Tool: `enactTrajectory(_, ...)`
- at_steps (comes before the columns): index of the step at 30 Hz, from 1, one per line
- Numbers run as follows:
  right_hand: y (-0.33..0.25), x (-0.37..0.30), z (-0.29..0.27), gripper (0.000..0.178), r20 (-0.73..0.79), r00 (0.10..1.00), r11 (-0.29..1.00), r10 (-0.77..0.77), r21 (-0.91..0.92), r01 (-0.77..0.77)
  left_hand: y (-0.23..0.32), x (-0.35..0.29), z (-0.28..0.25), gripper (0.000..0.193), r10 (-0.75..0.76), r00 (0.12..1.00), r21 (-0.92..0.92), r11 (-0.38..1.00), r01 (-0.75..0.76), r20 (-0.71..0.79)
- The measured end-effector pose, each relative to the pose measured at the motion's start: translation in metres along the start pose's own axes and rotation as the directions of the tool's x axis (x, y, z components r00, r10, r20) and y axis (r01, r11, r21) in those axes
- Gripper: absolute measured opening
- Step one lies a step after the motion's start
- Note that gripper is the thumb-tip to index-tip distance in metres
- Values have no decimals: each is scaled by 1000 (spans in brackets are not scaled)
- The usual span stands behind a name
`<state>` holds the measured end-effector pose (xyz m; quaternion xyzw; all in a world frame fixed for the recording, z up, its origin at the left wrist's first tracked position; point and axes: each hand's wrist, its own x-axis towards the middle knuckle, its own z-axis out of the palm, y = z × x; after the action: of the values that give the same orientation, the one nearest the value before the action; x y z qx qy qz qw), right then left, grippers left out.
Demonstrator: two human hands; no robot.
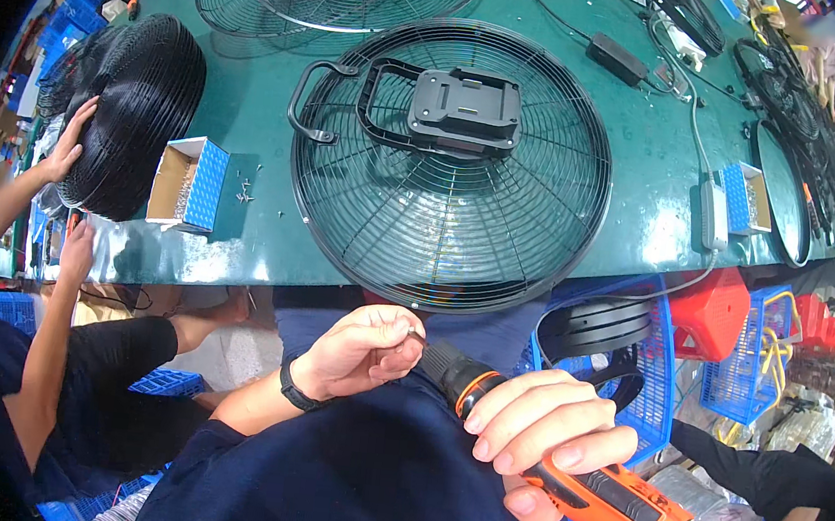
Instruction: Assemble a protective grill and attachment brackets onto an industrial fan unit using screws and an electric screwdriver.
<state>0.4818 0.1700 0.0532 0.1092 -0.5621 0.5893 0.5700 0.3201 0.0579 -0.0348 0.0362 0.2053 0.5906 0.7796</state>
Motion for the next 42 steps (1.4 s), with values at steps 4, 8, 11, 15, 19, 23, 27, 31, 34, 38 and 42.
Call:
enactTrajectory(4,1,0,-1,35,4,1000,1000,-1,-5,1,0,0,3,22,7,1000,-16,1000,-7,-22)
enactTrajectory(8,-1,-1,-1,35,-11,1000,1000,16,-7,-16,0,-2,8,21,11,996,45,999,-7,-86)
enactTrajectory(11,-8,-5,-11,46,131,984,990,120,59,-128,-2,-3,6,21,-22,993,145,989,39,-115)
enactTrajectory(15,-6,-13,-9,45,114,986,991,118,41,-124,-8,-2,5,21,-9,988,157,987,34,-151)
enactTrajectory(19,-10,-18,-15,43,67,987,989,147,3,-147,-11,2,-1,16,-36,981,93,994,55,-191)
enactTrajectory(23,-6,-22,-41,36,-302,942,977,145,-105,-184,-2,-11,-18,10,78,955,111,993,-47,-286)
enactTrajectory(27,6,-13,-120,37,-600,737,828,312,-209,-520,14,-28,-34,22,412,826,274,905,-324,-385)
enactTrajectory(31,34,-2,-186,43,-668,503,693,548,25,-721,23,-32,-28,56,643,645,465,758,-457,-413)
enactTrajectory(34,53,10,-210,54,-631,429,625,646,116,-772,31,-31,-24,69,651,639,517,743,-426,-409)
enactTrajectory(38,67,14,-220,57,-497,398,543,771,187,-818,33,-26,-33,71,634,684,585,725,-365,-359)
enactTrajectory(42,74,0,-200,56,-520,416,546,746,119,-830,40,-35,-37,63,645,648,674,689,-265,-405)
